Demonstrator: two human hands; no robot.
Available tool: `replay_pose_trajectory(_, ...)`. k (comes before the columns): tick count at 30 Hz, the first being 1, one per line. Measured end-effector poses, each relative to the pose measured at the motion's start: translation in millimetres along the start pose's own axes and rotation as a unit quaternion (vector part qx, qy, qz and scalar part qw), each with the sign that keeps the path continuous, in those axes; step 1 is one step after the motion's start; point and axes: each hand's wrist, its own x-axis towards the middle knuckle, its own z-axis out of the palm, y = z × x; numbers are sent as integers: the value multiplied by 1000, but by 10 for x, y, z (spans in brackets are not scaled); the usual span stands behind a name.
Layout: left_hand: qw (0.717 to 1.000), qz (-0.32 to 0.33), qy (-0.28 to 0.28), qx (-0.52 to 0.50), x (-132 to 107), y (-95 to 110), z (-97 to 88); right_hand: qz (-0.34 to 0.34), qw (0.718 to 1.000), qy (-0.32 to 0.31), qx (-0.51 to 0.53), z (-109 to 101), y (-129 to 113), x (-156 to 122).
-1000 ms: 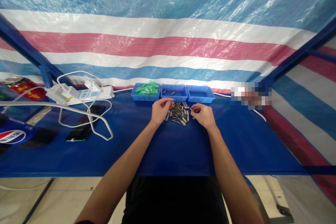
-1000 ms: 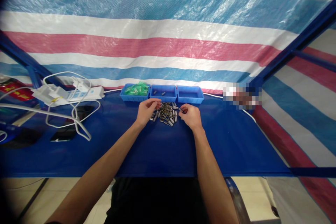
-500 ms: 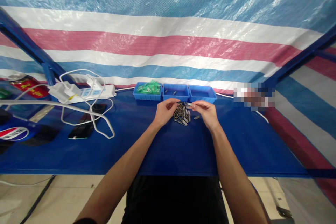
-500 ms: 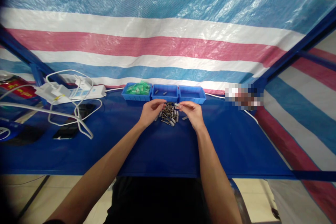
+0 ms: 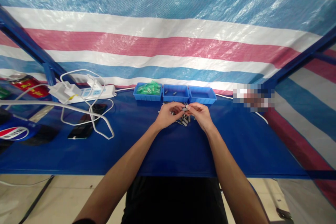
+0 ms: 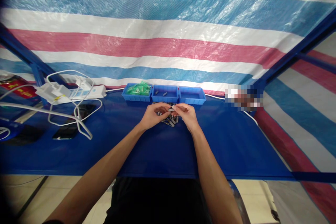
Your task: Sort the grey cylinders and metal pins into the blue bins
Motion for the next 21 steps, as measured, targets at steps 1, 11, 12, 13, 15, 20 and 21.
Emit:
replay_pose_trajectory(1,1000,-6,3,-4,2,-2,-2,-1,1000,4,1,-5,3,5)
replay_pose_trajectory(11,992,-73,-2,-100,41,-71,-8,0,999,-1,-38,67,-31,-22)
replay_pose_trajectory(12,990,-85,6,-115,48,-75,-13,-1,999,-3,-48,76,-38,-24)
replay_pose_trajectory(13,987,-99,18,-127,56,-78,-20,-3,998,-5,-61,77,-45,-25)
replay_pose_trajectory(15,980,-125,55,-144,75,-88,-39,-15,995,-12,-98,56,-57,-24)
replay_pose_trajectory(20,948,-166,161,-219,155,-135,-93,-48,976,9,-213,-72,-37,-19)
replay_pose_trajectory(21,941,-165,175,-238,178,-144,-100,-52,972,12,-227,-92,-27,-18)
